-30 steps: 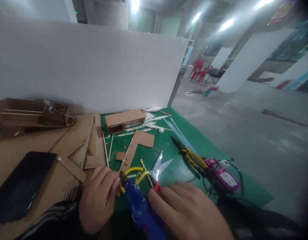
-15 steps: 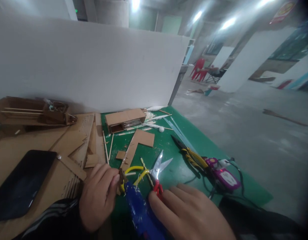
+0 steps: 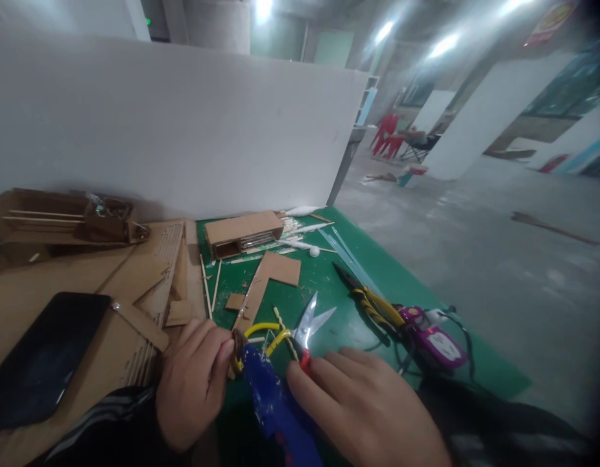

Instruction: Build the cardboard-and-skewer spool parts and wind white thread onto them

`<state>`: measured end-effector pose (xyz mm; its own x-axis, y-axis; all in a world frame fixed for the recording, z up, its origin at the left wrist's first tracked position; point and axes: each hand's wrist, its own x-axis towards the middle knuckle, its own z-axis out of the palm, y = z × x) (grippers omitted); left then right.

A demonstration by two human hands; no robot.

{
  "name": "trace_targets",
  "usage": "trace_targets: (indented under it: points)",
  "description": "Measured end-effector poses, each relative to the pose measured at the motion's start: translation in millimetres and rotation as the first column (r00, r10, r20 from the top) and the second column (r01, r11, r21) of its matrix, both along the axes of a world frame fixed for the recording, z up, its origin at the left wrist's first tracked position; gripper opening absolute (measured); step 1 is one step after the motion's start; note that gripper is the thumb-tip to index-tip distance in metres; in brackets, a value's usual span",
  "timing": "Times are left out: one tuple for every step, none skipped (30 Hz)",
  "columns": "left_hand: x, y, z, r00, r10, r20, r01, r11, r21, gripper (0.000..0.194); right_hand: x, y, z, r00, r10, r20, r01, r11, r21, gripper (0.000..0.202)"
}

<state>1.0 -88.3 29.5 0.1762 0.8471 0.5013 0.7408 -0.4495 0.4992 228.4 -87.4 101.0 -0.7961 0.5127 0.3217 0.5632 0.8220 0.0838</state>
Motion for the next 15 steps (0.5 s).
trace_targets:
  points:
    - [-0.2,0.0,-0.4,1.000,-0.002,0.003,0.002,1.000,0.000,0.022,0.4,-0.1,-0.5,1.000,0.003,0.000,-0.003,1.000,0.005,0.037]
    - [-0.4,0.0,-0.6,1.000,-0.004,0.004,0.004,1.000,-0.001,0.022,0.9,-0.6,-1.0,1.000,0.008,-0.001,-0.008,1.000,0.008,0.037]
    - [-0.6,0.0,-0.8,1.000,-0.004,0.004,0.004,1.000,-0.004,0.022,1.4,-1.4,-1.3,1.000,0.013,0.000,-0.013,1.000,0.009,0.038]
    - [-0.6,-0.1,-0.8,1.000,-0.005,0.004,0.005,1.000,-0.003,0.023,1.8,-2.2,-1.4,1.000,0.016,0.003,-0.016,1.000,0.007,0.039]
    - [-0.6,-0.2,-0.7,1.000,-0.008,0.000,0.008,1.000,-0.003,0.023,2.1,-2.9,-1.2,1.000,0.016,0.005,-0.016,1.000,0.001,0.040]
    - [-0.5,-0.2,-0.5,1.000,-0.013,-0.004,0.013,1.000,-0.002,0.024,2.2,-3.4,-0.8,1.000,0.017,0.005,-0.017,1.000,-0.004,0.042]
    - [-0.3,-0.3,-0.3,1.000,-0.015,-0.005,0.015,1.000,0.002,0.024,2.1,-3.6,-0.3,1.000,0.013,0.003,-0.013,1.000,-0.004,0.043]
    - [-0.2,-0.2,0.0,1.000,-0.017,-0.006,0.017,1.000,0.004,0.024,1.9,-3.6,0.2,1.000,0.010,0.004,-0.010,1.000,-0.006,0.043]
    - [-0.1,-0.1,0.2,1.000,-0.019,-0.006,0.019,1.000,0.008,0.024,1.6,-3.7,0.7,1.000,0.007,0.003,-0.007,1.000,-0.003,0.043]
    - [-0.1,0.2,0.2,1.000,-0.021,-0.008,0.021,1.000,0.007,0.024,1.3,-3.8,1.1,1.000,0.008,0.001,-0.008,1.000,-0.003,0.043]
    - [-0.2,0.6,0.2,1.000,-0.021,-0.009,0.021,1.000,0.006,0.024,1.1,-4.2,1.3,1.000,0.011,0.001,-0.011,1.000,-0.004,0.042]
    - [-0.4,1.0,0.0,1.000,-0.019,-0.011,0.019,1.000,0.007,0.024,1.1,-4.8,1.3,1.000,0.014,0.006,-0.014,1.000,-0.013,0.041]
    - [-0.6,1.4,-0.3,1.000,-0.016,-0.015,0.016,1.000,0.008,0.024,1.2,-5.4,1.2,1.000,0.013,0.013,-0.013,1.000,-0.026,0.040]
    - [-0.8,1.7,-0.7,1.000,-0.015,-0.021,0.015,1.000,0.007,0.024,1.4,-6.0,1.1,1.000,0.014,0.019,-0.013,0.999,-0.036,0.039]
    - [-0.9,1.8,-1.0,1.000,-0.013,-0.026,0.013,1.000,0.008,0.025,1.6,-6.4,1.0,1.000,0.013,0.022,-0.012,0.999,-0.041,0.038]
